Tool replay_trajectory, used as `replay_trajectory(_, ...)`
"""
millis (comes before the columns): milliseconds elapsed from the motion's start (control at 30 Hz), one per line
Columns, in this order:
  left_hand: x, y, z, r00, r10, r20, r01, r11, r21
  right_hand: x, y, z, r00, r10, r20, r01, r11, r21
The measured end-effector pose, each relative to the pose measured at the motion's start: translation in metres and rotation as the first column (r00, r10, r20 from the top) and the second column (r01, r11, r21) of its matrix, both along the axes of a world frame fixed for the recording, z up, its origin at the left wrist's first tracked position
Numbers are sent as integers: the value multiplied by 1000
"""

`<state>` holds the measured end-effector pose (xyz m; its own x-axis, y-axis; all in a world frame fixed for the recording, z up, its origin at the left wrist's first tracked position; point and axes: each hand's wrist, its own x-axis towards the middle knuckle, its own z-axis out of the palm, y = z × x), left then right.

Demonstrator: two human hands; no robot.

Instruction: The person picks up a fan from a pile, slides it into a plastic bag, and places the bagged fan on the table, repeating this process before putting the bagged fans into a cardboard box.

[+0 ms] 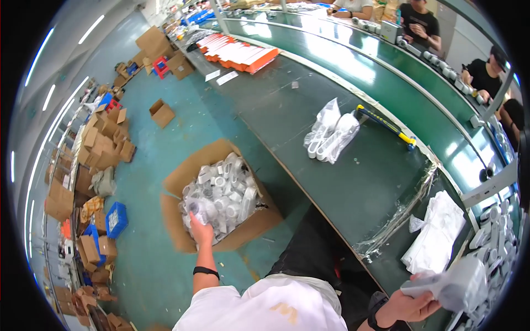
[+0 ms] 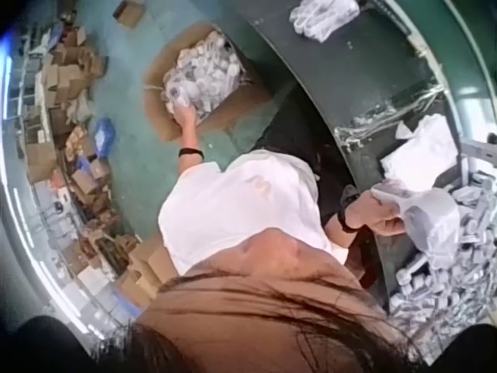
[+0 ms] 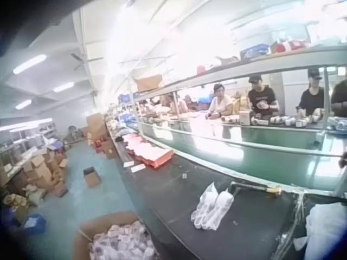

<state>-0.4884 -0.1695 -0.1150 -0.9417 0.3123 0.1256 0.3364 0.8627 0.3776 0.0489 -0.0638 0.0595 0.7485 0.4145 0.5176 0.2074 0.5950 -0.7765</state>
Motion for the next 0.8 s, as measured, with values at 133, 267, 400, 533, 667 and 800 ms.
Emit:
replay_trajectory(133,-35,-6,-22,979,9,-204,19,991,132,-13,4,-13,995,76,72,-57,970,-238)
replay_trajectory(267,-51,-34,-16,980,196,-29,-194,979,59,-34,10,-3,925,379,-25,-342,803,-488)
replay_trajectory(400,-90,-53,-55,982,184,40,-185,982,28,-47,19,-9,786,553,-276,-618,689,-379)
replay_trajectory(533,-83,-40,-41,964,220,146,-214,975,-60,-51,25,-12,734,579,-356,-679,647,-348)
replay_trajectory(667,-11,15,37,949,310,63,-291,933,-212,-52,24,-19,667,586,-461,-743,566,-357)
replay_trajectory(800,-60,15,2,914,-52,-401,89,993,75,-55,25,-26,627,632,-455,-779,516,-357)
